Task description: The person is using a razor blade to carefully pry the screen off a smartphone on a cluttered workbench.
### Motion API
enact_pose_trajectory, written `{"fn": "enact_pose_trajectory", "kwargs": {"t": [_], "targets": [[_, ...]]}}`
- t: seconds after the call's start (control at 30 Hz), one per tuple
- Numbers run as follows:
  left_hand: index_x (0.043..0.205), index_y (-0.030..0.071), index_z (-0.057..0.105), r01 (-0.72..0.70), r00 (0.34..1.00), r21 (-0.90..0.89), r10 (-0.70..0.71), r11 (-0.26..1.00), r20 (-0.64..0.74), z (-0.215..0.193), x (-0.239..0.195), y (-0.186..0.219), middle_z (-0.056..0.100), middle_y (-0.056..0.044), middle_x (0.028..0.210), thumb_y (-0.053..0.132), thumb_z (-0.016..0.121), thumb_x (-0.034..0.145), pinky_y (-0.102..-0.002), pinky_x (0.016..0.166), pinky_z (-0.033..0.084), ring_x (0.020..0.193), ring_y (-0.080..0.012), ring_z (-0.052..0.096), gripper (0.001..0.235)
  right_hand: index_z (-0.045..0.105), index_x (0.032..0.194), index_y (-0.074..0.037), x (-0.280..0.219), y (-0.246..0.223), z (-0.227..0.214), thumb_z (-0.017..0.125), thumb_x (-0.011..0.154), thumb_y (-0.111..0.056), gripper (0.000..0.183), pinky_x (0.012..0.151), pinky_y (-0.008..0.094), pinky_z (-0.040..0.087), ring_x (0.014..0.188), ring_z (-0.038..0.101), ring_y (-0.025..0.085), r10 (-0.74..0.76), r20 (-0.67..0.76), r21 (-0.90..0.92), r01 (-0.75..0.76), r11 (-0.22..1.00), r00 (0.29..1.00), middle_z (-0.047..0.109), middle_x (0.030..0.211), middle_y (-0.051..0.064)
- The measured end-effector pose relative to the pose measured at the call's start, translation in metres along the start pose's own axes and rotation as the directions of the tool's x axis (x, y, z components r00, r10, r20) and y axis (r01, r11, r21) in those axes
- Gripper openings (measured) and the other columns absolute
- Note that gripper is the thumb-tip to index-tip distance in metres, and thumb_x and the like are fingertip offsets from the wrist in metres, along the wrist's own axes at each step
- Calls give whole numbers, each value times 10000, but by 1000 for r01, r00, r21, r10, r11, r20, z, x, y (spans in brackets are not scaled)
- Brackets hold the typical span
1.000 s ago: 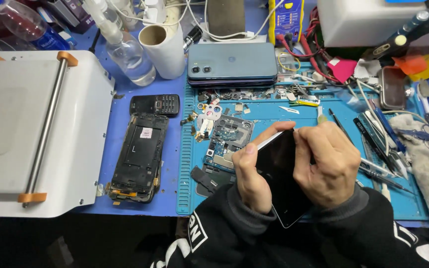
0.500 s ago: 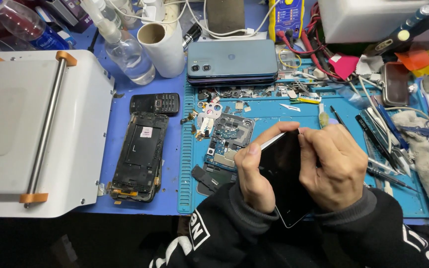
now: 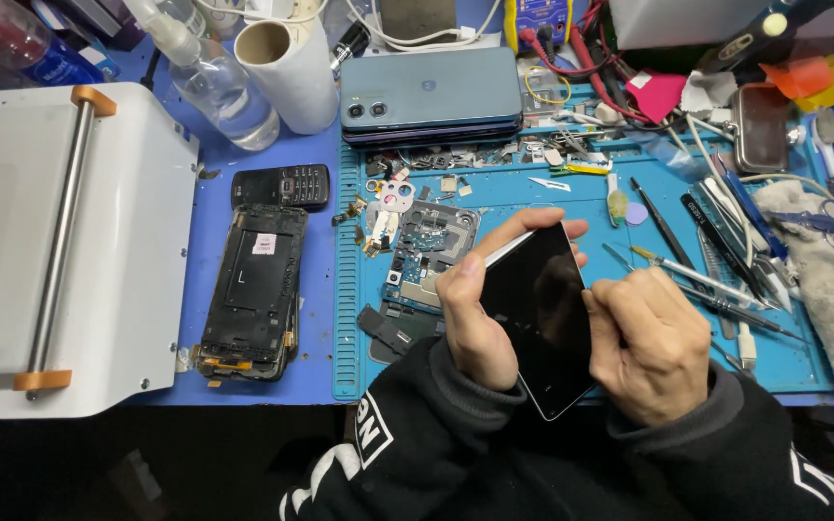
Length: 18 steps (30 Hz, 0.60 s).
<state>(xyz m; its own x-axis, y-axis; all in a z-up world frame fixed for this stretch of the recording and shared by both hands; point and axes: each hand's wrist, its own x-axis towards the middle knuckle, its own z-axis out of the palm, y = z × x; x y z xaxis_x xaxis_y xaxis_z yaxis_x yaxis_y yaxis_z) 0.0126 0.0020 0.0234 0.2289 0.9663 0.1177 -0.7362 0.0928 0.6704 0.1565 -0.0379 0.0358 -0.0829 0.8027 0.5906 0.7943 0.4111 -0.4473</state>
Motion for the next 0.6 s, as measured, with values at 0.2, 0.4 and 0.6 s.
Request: {"fn": "enact_pose_trajectory", "kwargs": {"t": [0.2, 0.4, 0.6], "targets": [[1423, -71, 555, 77, 997, -66, -78, 995, -8, -9, 0, -6, 638, -259, 1328, 547, 333, 1028, -443, 1046, 518, 1130, -300, 636, 767, 614, 927, 5, -11, 8, -1, 710, 872, 105, 149, 656, 419, 409, 713, 520, 332, 17, 49, 1, -17, 1000, 999, 525, 788, 134], [1441, -74, 521, 75, 996, 50, -77, 996, 34, -14, -3, -7, 633, -271, 1355, 560, 333, 1053, -429, 995, 499, 1103, -302, 604, 767, 623, 972, 13, -27, 17, -8, 730, 902, 111, 161, 637, 404, 409, 745, 525, 345, 19, 118, 10, -20, 1000, 993, 531, 825, 144], [1467, -67, 499, 56, 996, 85, -61, 995, 59, -17, -3, -8, 606, -237, 1317, 561, 284, 1075, -420, 1027, 495, 1117, -296, 604, 771, 625, 1016, 11, -42, 24, -9, 725, 924, 123, 175, 697, 394, 445, 754, 561, 327, -10, 126, 13, 9, 1000, 992, 556, 856, 137]]}}
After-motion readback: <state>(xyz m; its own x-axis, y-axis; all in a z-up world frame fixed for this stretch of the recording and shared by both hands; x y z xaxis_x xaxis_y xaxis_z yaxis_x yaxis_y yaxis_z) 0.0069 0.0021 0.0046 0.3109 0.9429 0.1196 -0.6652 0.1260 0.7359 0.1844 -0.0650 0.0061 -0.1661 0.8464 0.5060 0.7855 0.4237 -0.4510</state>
